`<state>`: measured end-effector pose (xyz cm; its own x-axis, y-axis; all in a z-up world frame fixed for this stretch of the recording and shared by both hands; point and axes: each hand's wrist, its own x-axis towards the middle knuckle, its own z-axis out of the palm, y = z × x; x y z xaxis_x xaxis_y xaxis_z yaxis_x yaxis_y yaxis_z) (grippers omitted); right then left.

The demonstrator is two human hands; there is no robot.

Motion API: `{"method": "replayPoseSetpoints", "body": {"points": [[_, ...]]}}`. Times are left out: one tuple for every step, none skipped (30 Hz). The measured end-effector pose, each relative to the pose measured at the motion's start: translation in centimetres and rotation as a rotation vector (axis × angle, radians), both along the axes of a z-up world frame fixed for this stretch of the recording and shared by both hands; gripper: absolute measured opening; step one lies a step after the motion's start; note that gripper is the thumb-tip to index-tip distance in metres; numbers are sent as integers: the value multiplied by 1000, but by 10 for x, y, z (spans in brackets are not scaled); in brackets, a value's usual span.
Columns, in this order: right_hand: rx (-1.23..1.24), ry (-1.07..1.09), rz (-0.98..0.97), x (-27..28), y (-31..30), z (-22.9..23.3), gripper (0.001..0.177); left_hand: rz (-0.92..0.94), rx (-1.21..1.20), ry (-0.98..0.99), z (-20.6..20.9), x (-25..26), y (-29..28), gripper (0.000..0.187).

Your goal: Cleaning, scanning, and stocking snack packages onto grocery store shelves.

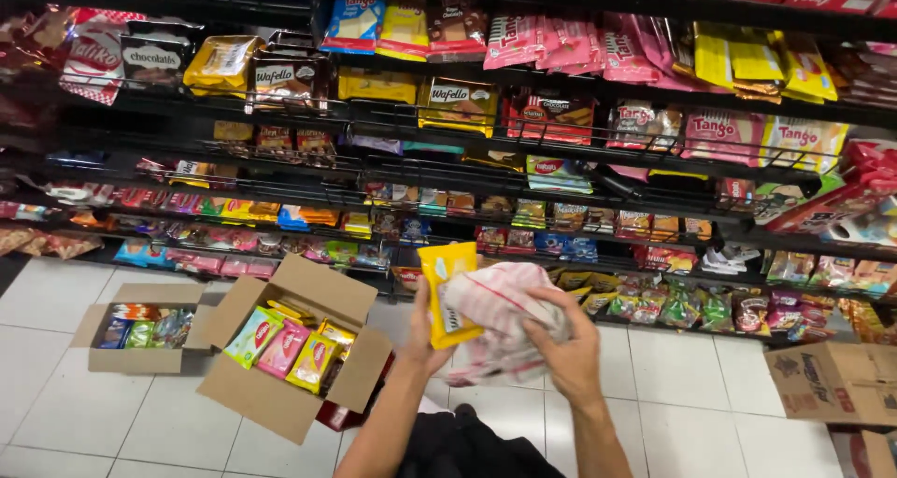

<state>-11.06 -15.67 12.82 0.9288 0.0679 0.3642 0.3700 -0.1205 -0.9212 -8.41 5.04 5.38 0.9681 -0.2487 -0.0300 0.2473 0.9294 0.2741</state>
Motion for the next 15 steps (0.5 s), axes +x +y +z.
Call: {"method": "replayPoseSetpoints", "body": {"points": [[-4,34,-2,0,5,-5,43,-29,53,-8,-13,-1,-7,68],[-1,34,-6,-1,19,0,43,-33,56,-8,-34,-5,-14,68],[-197,-46,-67,1,33,6,43,-75,102,-49,-55,-6,-21,64],[-392,-126,-129,2,46,13,43,-117,149,-91,-75,-8,-28,59],[-391,-125,-129,0,53,24,43,-117,151,-90,-77,-11,-30,59],[-458,-328,-129,-1,60,36,48,-119,208,-100,-80,-14,-31,56],[-524,-534,-120,-2,67,48,53,-116,264,-110,-82,-17,-33,52],[-523,-534,-116,3,65,42,53,-112,263,-109,-62,-20,-31,52],[-519,-530,-67,8,64,36,52,-90,248,-76,-43,-23,-30,54],[-514,-526,-19,13,62,30,51,-68,233,-43,-24,-27,-28,56],[-513,-524,-15,16,62,23,51,-65,233,-39,-22,-28,-26,56],[-487,-499,-70,19,62,16,49,-68,193,-52,-20,-29,-23,60],[-463,-479,-123,24,62,9,47,-67,151,-69,-17,-29,-22,63],[-463,-481,-116,23,65,4,47,-61,149,-69,-38,-25,-21,63],[-436,-499,-103,20,67,-2,42,-38,200,-109,-60,-23,-20,59]]}}
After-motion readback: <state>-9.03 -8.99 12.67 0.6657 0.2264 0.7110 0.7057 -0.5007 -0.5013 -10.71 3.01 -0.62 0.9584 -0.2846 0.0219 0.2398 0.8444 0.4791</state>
